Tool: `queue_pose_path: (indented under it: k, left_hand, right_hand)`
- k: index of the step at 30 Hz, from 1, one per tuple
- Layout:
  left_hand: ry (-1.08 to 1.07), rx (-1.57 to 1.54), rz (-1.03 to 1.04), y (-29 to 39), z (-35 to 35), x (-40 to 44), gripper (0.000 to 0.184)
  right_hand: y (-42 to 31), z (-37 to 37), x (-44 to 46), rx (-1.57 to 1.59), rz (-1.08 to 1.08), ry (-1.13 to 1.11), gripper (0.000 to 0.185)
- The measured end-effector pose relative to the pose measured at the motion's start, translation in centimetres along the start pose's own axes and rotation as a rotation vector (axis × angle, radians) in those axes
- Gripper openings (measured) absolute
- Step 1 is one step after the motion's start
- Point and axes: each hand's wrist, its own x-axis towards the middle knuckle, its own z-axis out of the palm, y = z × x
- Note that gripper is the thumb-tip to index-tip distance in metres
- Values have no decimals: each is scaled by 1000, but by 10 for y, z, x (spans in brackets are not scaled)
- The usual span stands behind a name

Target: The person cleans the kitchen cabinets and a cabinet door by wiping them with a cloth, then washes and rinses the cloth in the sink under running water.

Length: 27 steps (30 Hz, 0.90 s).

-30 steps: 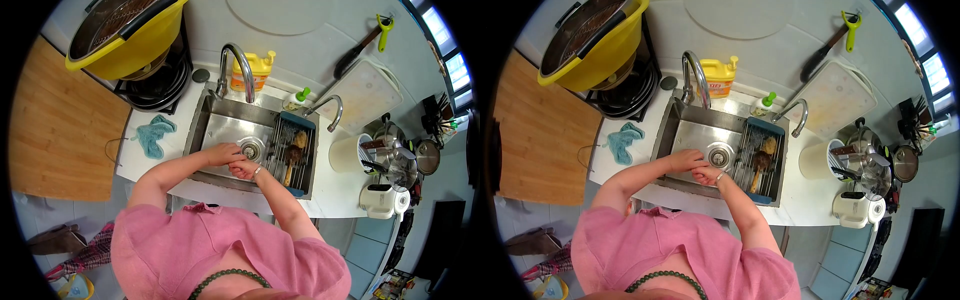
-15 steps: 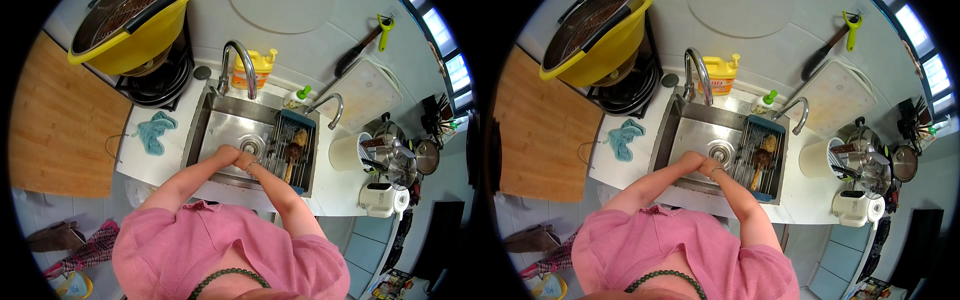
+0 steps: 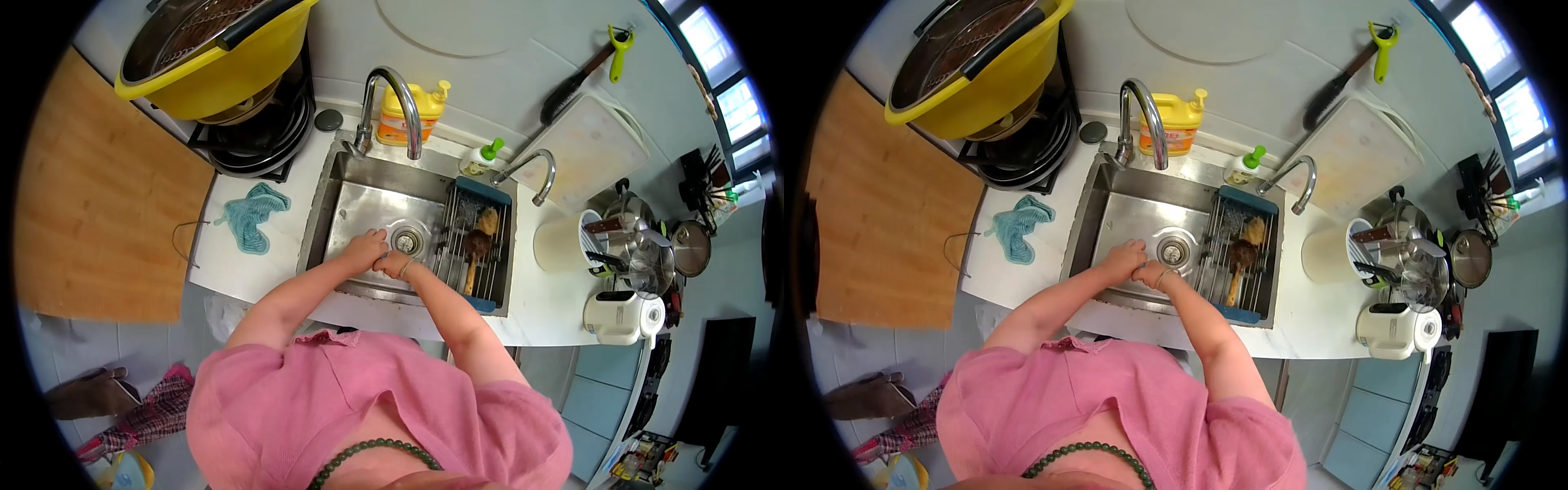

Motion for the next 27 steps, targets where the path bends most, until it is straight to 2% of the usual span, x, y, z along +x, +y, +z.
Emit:
queue_pose_path:
  k: [1,3,4,6,7,9,10,12,13,14,15,19,20,22,24,27]
  left_hand:
    - [-2,-3,9,1,-5,1,6]
    - [31,-71,32,1,-12,4,6]
    - [30,-74,39,-3,-11,3,6]
    - [-175,-23,-93,-12,-7,-1,7]
    - [-177,-24,-87,-13,-7,0,7]
    - [-228,33,-222,-13,-10,2,9]
    - [-230,32,-222,-12,-11,4,9]
    - [-236,-13,-379,-4,-12,7,10]
    - [-244,-14,-385,-3,-11,12,10]
    - [-218,-42,-485,-5,-10,18,12]
    - [-198,-71,-592,-5,-7,23,14]
    - [-78,-158,-745,-6,-26,49,18]
    - [-22,-165,-672,-18,-16,51,19]
    - [1,-177,-706,-8,-33,60,19]
    - [87,-204,-629,-8,-34,64,16]
    - [69,-195,-630,-5,-29,66,14]
  right_hand:
    - [-5,-2,-1,6,2,8,25]
    - [-15,-6,-1,337,217,-212,27]
    - [-20,-6,-4,342,216,-206,27]
    - [-26,-1,-8,143,91,-63,23]
    - [-21,1,2,146,92,-59,23]
    - [-20,5,19,-492,-47,222,29]
    - [-24,3,20,-489,-45,222,29]
    - [-40,-5,11,-879,-44,310,31]
    - [-51,-10,6,-971,-49,326,28]
    - [-62,-16,2,-1061,-57,336,25]
    - [-72,-23,-3,-1111,-96,364,23]
    - [-112,-44,-19,-1286,-200,431,17]
    - [-120,-50,-23,-1319,-250,450,17]
    - [-133,-58,-30,-1365,-327,451,16]
    - [-135,-64,-37,-1382,-372,450,16]
    - [-126,-69,-42,-1413,-429,451,16]
